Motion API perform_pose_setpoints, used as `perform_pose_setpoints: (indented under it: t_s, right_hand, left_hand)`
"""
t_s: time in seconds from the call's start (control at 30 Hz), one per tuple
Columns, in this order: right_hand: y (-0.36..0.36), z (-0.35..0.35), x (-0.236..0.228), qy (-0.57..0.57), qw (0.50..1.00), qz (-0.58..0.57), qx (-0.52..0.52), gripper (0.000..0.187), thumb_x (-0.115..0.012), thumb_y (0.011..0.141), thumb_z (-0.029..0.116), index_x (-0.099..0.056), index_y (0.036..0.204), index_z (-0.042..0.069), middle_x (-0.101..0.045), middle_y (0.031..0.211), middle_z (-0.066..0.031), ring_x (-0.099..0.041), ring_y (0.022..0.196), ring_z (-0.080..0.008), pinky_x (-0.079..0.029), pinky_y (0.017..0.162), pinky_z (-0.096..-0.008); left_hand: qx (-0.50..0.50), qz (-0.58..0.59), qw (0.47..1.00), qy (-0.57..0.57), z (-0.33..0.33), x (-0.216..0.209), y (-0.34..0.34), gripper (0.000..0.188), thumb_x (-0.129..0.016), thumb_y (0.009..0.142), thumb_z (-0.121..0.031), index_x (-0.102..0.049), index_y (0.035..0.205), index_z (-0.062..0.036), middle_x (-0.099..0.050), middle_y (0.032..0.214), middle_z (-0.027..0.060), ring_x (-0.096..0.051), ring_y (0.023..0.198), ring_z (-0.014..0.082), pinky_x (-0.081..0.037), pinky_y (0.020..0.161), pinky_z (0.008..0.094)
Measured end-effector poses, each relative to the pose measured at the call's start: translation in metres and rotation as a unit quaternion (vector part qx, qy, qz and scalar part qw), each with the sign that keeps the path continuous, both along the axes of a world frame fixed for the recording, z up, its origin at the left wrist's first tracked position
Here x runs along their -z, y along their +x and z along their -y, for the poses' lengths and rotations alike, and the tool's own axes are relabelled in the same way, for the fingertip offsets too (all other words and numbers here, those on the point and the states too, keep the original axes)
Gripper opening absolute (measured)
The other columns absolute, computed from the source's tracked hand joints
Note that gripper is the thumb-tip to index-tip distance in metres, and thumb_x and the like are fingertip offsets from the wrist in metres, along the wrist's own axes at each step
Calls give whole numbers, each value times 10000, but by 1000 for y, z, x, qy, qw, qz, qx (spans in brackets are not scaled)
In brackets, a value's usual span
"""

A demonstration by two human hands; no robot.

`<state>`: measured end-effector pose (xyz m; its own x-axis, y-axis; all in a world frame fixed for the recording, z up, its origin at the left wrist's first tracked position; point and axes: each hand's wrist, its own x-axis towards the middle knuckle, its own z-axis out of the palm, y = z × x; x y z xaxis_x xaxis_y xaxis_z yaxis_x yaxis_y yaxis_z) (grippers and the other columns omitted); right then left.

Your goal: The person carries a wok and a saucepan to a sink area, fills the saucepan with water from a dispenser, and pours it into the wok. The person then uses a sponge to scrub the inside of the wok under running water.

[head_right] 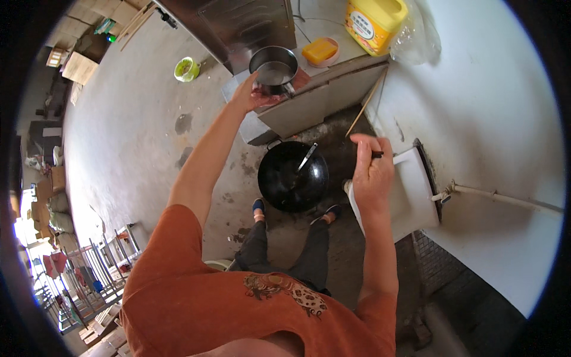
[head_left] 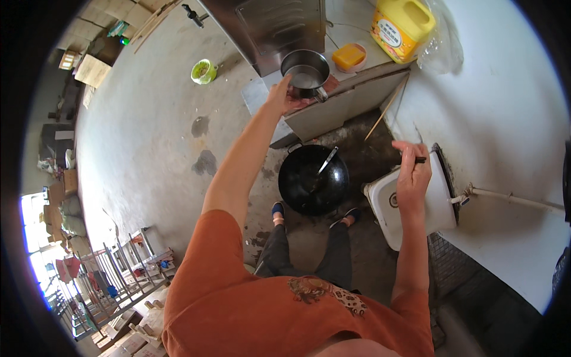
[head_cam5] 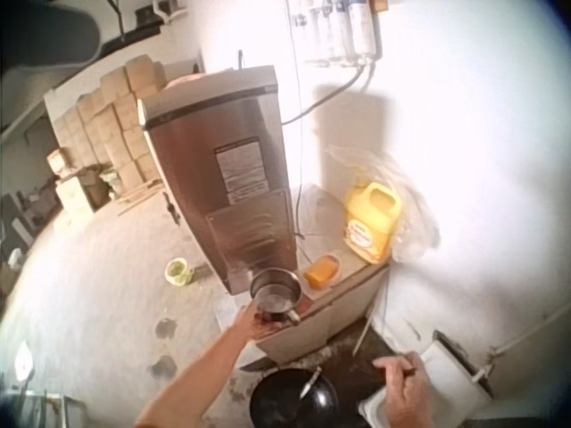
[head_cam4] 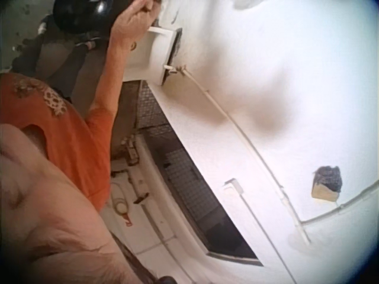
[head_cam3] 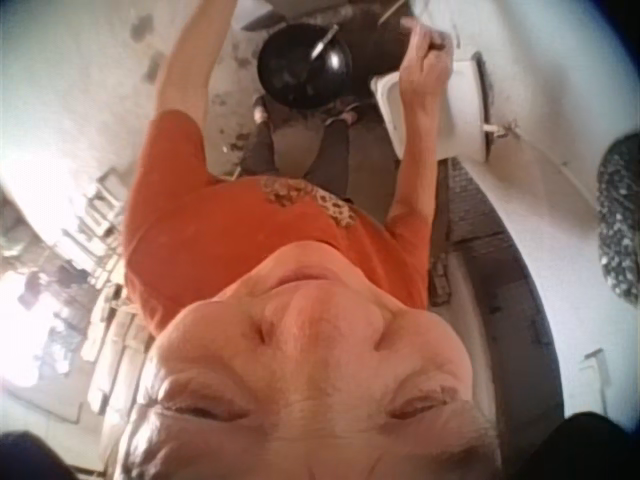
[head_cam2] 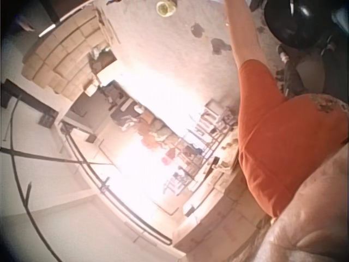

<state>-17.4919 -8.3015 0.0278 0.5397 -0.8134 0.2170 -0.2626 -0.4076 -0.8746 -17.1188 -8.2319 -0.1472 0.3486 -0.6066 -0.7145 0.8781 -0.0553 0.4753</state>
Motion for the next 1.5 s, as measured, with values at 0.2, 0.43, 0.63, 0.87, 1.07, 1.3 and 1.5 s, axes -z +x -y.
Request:
perform_pose_setpoints:
  t_s: [0.2, 0.43, 0.63, 0.87, 1.07, 1.3, 1.5]
  right_hand:
    - [142, -3, 22, -214, 966, 86, -121, 106, -641, 824, 137, -626, 924, 103, -531, 868, -97, -553, 750, -281, -471, 645, -342]
    - [251, -4, 126, -333, 918, -121, -177, 131, -654, 793, 184, -592, 879, 107, -516, 873, -84, -571, 799, -296, -488, 652, -398]
    - [279, -24, 134, -289, 911, -213, -200, 568, -712, 690, 115, -475, 1206, 99, -524, 1155, -157, -534, 1049, -353, -475, 854, -415]
    - [272, 4, 147, -212, 949, -229, -53, 595, -641, 715, 111, -442, 1274, 73, -503, 1198, -214, -478, 1120, -375, -387, 965, -418]
    - [245, -21, 124, -230, 958, -168, 18, 504, -638, 759, 107, -494, 1238, 46, -522, 1183, -175, -509, 1084, -294, -401, 932, -388]
    - [134, -180, 86, -198, 959, -180, -91, 376, -550, 814, 31, -517, 1187, -11, -544, 1202, -162, -509, 1118, -298, -376, 974, -377]
    - [-57, -258, 155, -32, 951, -298, -73, 309, -544, 850, 63, -549, 1149, -16, -572, 1137, -161, -539, 1063, -291, -417, 921, -378]
  left_hand:
    - [-172, 184, 968, -4, -98, 26, -103, 191, -571, 866, -217, -529, 992, -79, -572, 841, 44, -576, 756, 177, -472, 641, 298]
    - [51, 74, 992, 85, -229, 2, -203, 79, -565, 907, -152, -615, 947, -105, -542, 774, -42, -493, 682, 57, -409, 581, 196]
    - [68, 41, 890, -450, -262, -191, -154, 175, -494, 921, -118, -657, 902, -56, -388, 1304, 196, -391, 1246, 277, -340, 1015, 372]
    - [105, -98, 699, -701, -346, -317, -110, 242, -535, 878, -137, -617, 1082, -35, -356, 1344, 177, -323, 1270, 252, -303, 1006, 383]
    - [65, -139, 548, -822, -384, -343, -103, 585, -298, 958, -444, -493, 1264, 16, -152, 1451, 267, -147, 1364, 337, -149, 1085, 487]
    - [135, -243, 501, -820, -405, -362, -134, 617, -263, 962, -469, -508, 1195, 47, -306, 1392, 224, -232, 1329, 283, -217, 1065, 430]
    - [177, -452, 469, -738, -407, -391, -206, 640, -269, 962, -473, -454, 1174, 102, -382, 1311, 170, -393, 1186, 247, -290, 1014, 370]
